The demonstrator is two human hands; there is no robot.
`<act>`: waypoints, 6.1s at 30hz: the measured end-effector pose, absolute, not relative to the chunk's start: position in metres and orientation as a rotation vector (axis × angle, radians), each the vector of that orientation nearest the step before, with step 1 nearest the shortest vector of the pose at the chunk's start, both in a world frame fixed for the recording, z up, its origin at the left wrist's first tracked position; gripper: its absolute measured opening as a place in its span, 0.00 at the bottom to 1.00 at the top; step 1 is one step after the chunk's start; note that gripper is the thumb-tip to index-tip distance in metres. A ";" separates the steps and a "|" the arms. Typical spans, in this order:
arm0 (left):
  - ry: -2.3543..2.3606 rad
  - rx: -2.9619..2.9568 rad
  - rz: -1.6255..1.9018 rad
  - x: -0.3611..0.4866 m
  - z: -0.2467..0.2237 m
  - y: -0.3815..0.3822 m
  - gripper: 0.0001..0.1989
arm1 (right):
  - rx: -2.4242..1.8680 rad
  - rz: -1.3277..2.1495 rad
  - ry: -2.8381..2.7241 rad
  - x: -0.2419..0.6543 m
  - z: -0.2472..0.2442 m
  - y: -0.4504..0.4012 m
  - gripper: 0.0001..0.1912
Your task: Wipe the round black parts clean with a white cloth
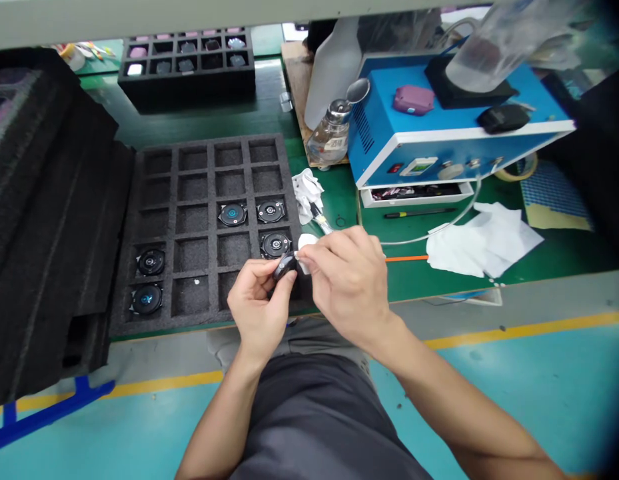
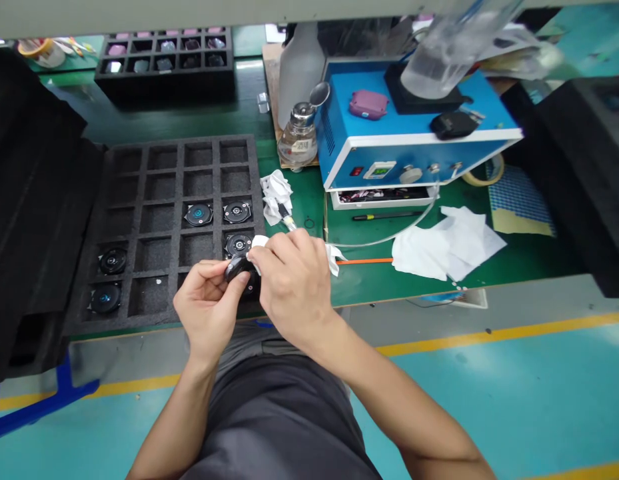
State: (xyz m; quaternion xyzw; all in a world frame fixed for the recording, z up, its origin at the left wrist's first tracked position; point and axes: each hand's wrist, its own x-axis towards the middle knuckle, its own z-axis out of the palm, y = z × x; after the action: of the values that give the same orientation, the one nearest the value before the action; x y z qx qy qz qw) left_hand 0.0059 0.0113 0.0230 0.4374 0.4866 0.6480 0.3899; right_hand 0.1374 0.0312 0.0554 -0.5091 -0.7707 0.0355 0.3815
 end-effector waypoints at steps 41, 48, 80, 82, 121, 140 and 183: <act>1.104 0.668 1.744 0.000 0.043 0.037 0.22 | -2.182 -0.008 -1.085 0.366 0.018 0.025 0.15; 1.125 0.783 1.740 0.017 0.054 0.040 0.21 | -2.287 0.011 -1.116 0.412 0.018 0.063 0.18; 0.974 0.655 1.474 0.003 0.036 0.021 0.21 | -1.234 0.640 -1.230 0.140 0.064 0.041 0.05; 0.993 0.705 1.520 0.004 0.033 0.021 0.19 | -1.235 0.534 -1.305 0.133 0.060 0.035 0.03; 1.230 1.256 1.324 0.012 0.022 0.020 0.12 | -1.021 0.796 -1.622 0.157 0.037 0.037 0.02; 1.190 1.155 1.699 0.004 0.027 0.016 0.12 | -1.079 0.423 -1.374 0.114 0.031 0.018 0.04; 1.205 1.068 1.651 0.002 0.025 0.016 0.08 | -1.054 0.655 -1.132 0.126 0.036 0.017 0.04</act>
State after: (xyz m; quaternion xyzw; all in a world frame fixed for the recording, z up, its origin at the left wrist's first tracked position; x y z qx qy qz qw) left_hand 0.0017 0.0163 0.0249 0.4232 0.4776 0.6545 0.4056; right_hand 0.1260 0.0168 0.0365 -0.4672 -0.5020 0.2902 0.6675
